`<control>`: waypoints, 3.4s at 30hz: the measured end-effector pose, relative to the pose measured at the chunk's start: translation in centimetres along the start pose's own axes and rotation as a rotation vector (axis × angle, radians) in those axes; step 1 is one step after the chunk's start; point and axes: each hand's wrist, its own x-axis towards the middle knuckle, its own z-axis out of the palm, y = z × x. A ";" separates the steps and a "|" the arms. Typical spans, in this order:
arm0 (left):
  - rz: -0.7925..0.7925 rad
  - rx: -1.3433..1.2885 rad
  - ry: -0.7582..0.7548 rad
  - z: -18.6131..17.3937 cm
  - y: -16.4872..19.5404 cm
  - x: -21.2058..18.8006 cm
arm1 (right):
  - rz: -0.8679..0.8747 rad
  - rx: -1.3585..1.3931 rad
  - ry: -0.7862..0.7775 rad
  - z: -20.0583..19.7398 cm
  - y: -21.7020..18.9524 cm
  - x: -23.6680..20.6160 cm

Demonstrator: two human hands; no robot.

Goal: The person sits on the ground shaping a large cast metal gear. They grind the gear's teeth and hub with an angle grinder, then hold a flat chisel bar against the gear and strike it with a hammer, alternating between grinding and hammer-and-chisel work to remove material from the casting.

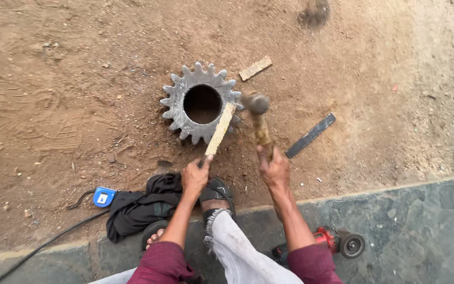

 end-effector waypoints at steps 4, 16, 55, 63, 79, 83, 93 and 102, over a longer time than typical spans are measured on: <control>0.051 -0.392 -0.061 -3.8 -1.8 -2.1 | 0.081 -0.128 0.104 0.7 1.0 -0.4; 0.699 0.202 0.356 -13.5 14.3 -3.4 | 0.324 0.130 -0.069 2.3 3.4 -0.9; -0.501 -1.337 -0.409 -3.3 21.1 -2.9 | 0.262 0.222 -0.047 -0.7 0.6 -2.6; -0.438 -1.304 -0.443 -3.4 20.8 -3.2 | 0.294 0.324 -0.073 -0.4 1.3 -2.6; 0.059 -0.546 -0.181 1.4 3.5 1.8 | 0.105 0.441 -0.076 -3.6 -0.1 -6.7; -0.173 -0.680 -0.299 1.4 3.8 1.7 | -0.365 0.609 0.021 -6.2 -2.5 -6.9; -0.081 -0.647 -0.199 1.3 3.8 2.0 | -0.126 -0.294 -0.021 -3.4 -7.6 -1.6; -0.184 -0.613 -0.269 0.9 2.7 1.1 | -0.552 0.323 0.192 -4.5 -8.2 -3.4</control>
